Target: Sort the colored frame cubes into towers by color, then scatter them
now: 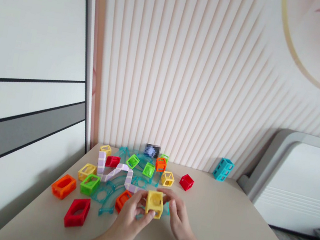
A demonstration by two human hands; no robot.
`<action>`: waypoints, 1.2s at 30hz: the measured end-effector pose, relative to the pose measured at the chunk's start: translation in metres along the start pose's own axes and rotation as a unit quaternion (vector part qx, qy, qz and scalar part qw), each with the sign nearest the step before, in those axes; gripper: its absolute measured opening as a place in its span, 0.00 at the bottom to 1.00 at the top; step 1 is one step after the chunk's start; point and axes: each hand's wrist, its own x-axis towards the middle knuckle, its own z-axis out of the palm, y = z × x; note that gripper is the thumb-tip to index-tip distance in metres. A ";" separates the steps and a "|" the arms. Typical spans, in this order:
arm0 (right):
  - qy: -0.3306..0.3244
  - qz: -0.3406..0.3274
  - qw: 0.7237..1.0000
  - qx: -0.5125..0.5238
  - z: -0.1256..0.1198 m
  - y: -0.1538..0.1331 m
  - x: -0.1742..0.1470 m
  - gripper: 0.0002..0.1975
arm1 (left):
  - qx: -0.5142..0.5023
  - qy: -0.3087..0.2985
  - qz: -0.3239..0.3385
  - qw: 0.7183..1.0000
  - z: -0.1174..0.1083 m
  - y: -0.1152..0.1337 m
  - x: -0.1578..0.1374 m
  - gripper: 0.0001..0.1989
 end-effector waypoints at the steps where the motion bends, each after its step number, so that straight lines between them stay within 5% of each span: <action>1: 0.022 -0.010 0.999 -0.047 -0.005 0.007 0.006 0.27 | -0.021 0.000 -0.012 1.000 0.000 0.001 0.000 0.20; 5: 0.031 -0.043 0.969 -0.240 -0.024 0.038 0.027 0.20 | -0.049 -0.018 -0.044 0.998 0.002 0.006 -0.002 0.22; 9: -0.005 -0.028 0.947 -0.320 -0.030 0.051 0.026 0.23 | -0.041 -0.038 -0.045 0.997 0.002 0.005 -0.003 0.22; 16: -0.005 0.023 0.942 -0.335 -0.023 0.051 0.015 0.26 | 0.035 -0.015 -0.025 0.999 0.003 -0.007 -0.003 0.20; 32: 0.081 0.048 0.942 -0.322 -0.016 0.057 0.022 0.05 | 0.057 -0.030 -0.024 0.998 0.003 -0.006 -0.004 0.19; 36: 0.037 0.019 0.927 -0.373 -0.017 0.053 0.021 0.18 | 0.050 -0.031 -0.024 0.998 0.003 -0.004 -0.004 0.18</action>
